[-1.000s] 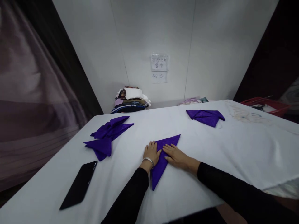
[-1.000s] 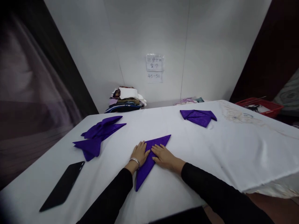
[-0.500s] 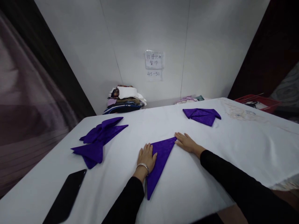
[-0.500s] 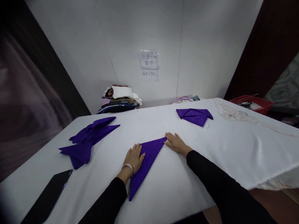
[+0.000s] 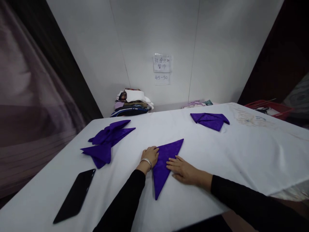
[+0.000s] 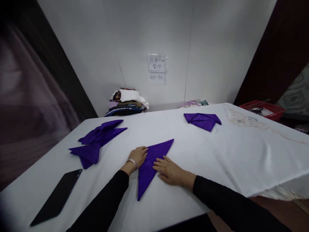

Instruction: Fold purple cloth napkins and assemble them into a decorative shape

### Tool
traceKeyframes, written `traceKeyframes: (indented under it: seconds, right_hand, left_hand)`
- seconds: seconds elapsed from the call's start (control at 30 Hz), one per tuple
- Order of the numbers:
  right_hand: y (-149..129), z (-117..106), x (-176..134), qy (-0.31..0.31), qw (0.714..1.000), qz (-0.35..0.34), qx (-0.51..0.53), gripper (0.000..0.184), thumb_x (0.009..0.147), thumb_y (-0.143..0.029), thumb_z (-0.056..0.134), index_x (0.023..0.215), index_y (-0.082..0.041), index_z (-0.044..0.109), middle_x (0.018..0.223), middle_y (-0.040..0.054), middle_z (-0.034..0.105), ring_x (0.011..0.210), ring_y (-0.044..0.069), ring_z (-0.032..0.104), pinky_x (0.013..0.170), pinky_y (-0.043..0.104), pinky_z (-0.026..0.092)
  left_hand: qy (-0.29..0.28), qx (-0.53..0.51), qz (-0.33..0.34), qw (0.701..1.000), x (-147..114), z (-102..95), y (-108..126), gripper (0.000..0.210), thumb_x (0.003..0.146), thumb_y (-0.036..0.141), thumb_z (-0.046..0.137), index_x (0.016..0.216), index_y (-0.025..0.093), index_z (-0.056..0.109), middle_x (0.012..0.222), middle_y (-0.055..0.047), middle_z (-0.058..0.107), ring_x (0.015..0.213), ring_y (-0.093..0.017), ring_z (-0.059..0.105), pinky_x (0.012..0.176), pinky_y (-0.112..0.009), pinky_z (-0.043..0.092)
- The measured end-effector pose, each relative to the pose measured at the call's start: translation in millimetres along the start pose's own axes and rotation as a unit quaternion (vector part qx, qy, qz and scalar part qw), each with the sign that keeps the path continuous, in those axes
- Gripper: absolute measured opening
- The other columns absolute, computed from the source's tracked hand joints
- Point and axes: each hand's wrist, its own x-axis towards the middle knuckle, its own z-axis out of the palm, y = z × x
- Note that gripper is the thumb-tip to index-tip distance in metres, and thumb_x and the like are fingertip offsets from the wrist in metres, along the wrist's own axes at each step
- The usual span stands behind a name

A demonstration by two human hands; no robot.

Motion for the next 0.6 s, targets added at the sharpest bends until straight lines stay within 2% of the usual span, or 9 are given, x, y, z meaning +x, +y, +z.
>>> traceKeyframes:
  seconds: [0.1, 0.23, 0.5, 0.6]
  right_hand:
    - [7, -4, 8, -0.012, 1.0, -0.009, -0.002, 0.042, 0.088, -0.023, 0.039, 0.129, -0.021, 0.045, 0.132, 0.0079, 0.048, 0.126, 0.02, 0.037, 0.107, 0.048, 0.011]
    - [19, -8, 11, -0.017, 1.0, -0.008, -0.011, 0.042, 0.088, -0.024, 0.038, 0.129, -0.023, 0.045, 0.133, 0.0077, 0.046, 0.126, 0.021, 0.036, 0.106, 0.049, 0.014]
    - [8, -3, 4, -0.001, 0.999, 0.03, -0.016, 0.042, 0.09, -0.026, 0.036, 0.131, -0.021, 0.044, 0.134, 0.0089, 0.044, 0.128, 0.023, 0.033, 0.105, 0.05, 0.018]
    - [8, -5, 4, -0.006, 0.999, 0.03, -0.009, 0.042, 0.09, -0.027, 0.037, 0.131, -0.021, 0.043, 0.136, 0.008, 0.043, 0.129, 0.022, 0.031, 0.106, 0.049, 0.017]
  left_hand:
    - [0.012, 0.01, -0.011, 1.0, -9, 0.8, 0, 0.035, 0.087, 0.03, 0.033, 0.116, 0.028, 0.054, 0.124, -0.002, 0.053, 0.112, -0.022, 0.046, 0.092, -0.04, 0.035]
    - [0.015, 0.011, -0.015, 1.0, -14, 4.1, -3, 0.038, 0.087, 0.03, 0.032, 0.122, 0.027, 0.048, 0.13, -0.004, 0.048, 0.116, -0.022, 0.041, 0.095, -0.042, 0.032]
    - [-0.019, -0.028, 0.021, 0.999, 3, 18.9, -12, 0.044, 0.088, 0.03, 0.032, 0.131, 0.029, 0.036, 0.142, -0.001, 0.036, 0.131, -0.021, 0.026, 0.105, -0.051, 0.019]
    - [-0.017, -0.05, 0.017, 0.998, 6, 21.9, -18, 0.044, 0.088, 0.033, 0.032, 0.132, 0.029, 0.035, 0.142, -0.002, 0.035, 0.132, -0.02, 0.026, 0.107, -0.049, 0.018]
